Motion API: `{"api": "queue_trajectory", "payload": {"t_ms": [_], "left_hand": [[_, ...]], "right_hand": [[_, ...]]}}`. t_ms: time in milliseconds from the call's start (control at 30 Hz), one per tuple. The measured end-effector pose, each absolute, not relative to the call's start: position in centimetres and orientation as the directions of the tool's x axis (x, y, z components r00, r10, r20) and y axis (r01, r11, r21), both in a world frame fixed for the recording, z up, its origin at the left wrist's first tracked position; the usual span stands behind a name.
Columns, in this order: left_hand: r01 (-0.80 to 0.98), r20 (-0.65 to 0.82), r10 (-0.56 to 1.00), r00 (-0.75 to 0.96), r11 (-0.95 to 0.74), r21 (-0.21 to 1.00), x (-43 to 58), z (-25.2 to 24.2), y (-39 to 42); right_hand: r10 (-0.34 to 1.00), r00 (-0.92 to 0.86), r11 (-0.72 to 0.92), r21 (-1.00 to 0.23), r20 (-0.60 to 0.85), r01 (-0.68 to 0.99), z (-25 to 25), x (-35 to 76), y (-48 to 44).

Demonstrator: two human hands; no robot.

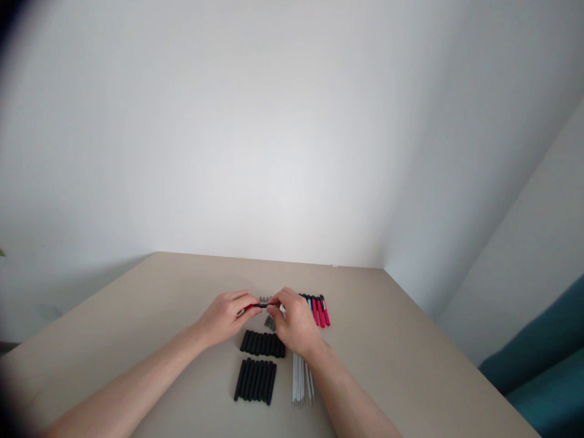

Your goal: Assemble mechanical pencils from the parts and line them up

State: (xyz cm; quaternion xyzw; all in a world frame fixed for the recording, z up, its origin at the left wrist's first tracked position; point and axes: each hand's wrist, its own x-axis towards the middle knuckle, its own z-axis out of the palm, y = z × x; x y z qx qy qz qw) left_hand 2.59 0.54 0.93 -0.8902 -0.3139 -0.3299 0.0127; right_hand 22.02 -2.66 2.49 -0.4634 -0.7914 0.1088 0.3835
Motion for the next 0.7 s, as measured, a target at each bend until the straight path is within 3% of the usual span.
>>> {"api": "queue_trajectory", "payload": {"t_ms": [233,700], "left_hand": [[0.57,0.58,0.561,0.591,-0.799,0.192,2.28,0.85,0.75],[0.564,0.586,0.565,0.581,-0.798,0.211,2.03,0.69,0.9]], "right_hand": [[0.86,-0.294,0.489,-0.513,0.417,0.705,2.17,22.19,-2.6],[0.852,-0.233,0.483,-0.534,0.469,0.694,2.08,22.34,-2.48]]}}
